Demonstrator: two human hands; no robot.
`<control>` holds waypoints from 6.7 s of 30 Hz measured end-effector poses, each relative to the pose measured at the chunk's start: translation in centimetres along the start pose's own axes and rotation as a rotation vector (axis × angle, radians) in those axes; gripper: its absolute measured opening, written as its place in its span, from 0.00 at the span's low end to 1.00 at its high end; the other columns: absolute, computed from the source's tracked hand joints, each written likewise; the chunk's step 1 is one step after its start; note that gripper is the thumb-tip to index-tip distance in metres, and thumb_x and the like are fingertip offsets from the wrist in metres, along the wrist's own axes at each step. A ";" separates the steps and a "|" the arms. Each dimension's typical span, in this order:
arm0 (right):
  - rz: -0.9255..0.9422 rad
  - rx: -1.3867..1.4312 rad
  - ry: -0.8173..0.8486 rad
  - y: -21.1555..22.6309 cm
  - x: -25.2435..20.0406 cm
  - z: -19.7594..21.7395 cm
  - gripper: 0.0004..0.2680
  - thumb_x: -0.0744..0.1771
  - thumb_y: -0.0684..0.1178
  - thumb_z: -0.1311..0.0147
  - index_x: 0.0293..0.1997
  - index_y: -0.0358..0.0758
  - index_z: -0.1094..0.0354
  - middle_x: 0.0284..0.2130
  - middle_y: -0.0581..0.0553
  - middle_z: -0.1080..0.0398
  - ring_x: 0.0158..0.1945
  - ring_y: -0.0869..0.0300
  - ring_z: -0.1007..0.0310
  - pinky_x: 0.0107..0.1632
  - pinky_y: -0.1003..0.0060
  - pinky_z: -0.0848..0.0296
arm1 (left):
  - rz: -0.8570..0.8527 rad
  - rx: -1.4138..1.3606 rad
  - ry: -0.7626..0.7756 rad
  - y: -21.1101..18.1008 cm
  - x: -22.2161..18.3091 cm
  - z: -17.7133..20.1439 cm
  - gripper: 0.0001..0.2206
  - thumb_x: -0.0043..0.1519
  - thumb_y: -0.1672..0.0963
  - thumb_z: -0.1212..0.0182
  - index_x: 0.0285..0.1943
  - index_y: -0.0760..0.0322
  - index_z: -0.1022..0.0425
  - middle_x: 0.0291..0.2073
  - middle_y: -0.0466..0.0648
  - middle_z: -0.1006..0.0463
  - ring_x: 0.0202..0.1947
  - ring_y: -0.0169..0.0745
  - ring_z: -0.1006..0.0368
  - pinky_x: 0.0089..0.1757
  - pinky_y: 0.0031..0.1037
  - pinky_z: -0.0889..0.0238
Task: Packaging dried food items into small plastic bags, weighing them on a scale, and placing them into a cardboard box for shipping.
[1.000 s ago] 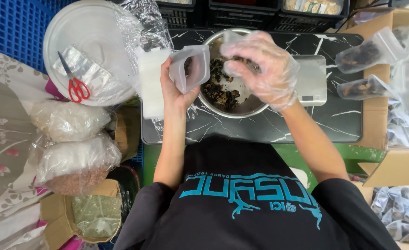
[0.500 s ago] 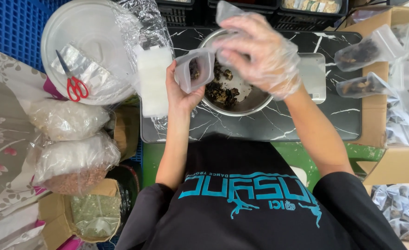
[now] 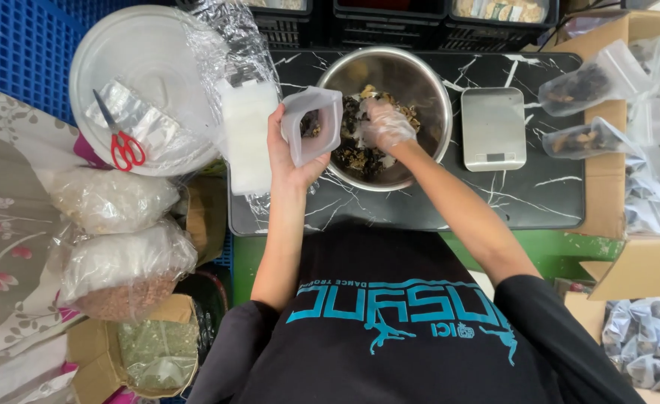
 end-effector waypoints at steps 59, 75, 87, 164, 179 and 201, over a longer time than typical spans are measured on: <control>0.415 1.581 0.273 7.5 -15.2 7.0 0.39 0.61 0.50 0.28 0.78 0.33 0.53 0.76 0.39 0.50 0.81 0.52 0.53 0.79 0.53 0.48 | -0.576 0.347 0.375 3.4 -1.6 -1.0 0.36 0.60 0.56 0.29 0.75 0.66 0.48 0.63 0.53 0.34 0.63 0.48 0.33 0.62 0.42 0.35; 0.656 1.217 0.426 11.0 -17.6 10.9 0.29 0.62 0.44 0.32 0.71 0.35 0.42 0.62 0.45 0.38 0.69 0.55 0.37 0.74 0.57 0.36 | -0.314 0.496 0.531 5.7 -3.5 -2.2 0.28 0.61 0.55 0.30 0.67 0.74 0.36 0.59 0.58 0.26 0.58 0.50 0.27 0.59 0.40 0.31; 0.428 1.753 0.465 10.7 -13.4 12.5 0.29 0.61 0.51 0.34 0.68 0.30 0.41 0.65 0.38 0.34 0.64 0.50 0.27 0.70 0.56 0.29 | -0.338 0.245 0.375 3.0 -1.0 -4.6 0.26 0.65 0.51 0.34 0.65 0.73 0.33 0.56 0.55 0.25 0.58 0.47 0.28 0.59 0.40 0.33; 0.422 0.983 -0.008 2.1 -8.0 10.2 0.10 0.65 0.37 0.35 0.50 0.34 0.27 0.49 0.42 0.25 0.46 0.62 0.22 0.48 0.69 0.19 | -0.752 0.845 0.144 -7.2 -1.2 4.1 0.24 0.73 0.53 0.46 0.74 0.66 0.45 0.62 0.55 0.32 0.61 0.43 0.34 0.60 0.36 0.35; 0.586 0.460 -0.217 4.4 -9.0 11.3 0.12 0.68 0.38 0.39 0.56 0.45 0.24 0.52 0.44 0.23 0.50 0.59 0.23 0.53 0.70 0.20 | -0.679 0.937 0.097 -5.8 -0.4 3.9 0.26 0.73 0.51 0.48 0.76 0.68 0.44 0.63 0.57 0.31 0.63 0.43 0.33 0.61 0.33 0.38; 0.726 -0.101 -0.246 7.2 -9.3 10.0 0.19 0.61 0.33 0.50 0.50 0.52 0.19 0.52 0.46 0.23 0.46 0.54 0.20 0.40 0.63 0.21 | -0.452 0.876 0.253 -6.0 -1.0 -1.5 0.24 0.72 0.50 0.51 0.73 0.67 0.44 0.58 0.57 0.29 0.53 0.51 0.22 0.45 0.44 0.21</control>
Point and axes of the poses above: each hand's wrist, its own x-axis towards the middle knuckle, its own z-axis out of the back of the hand, y = z × x, the point moved 5 cm from there along x, towards the middle knuckle
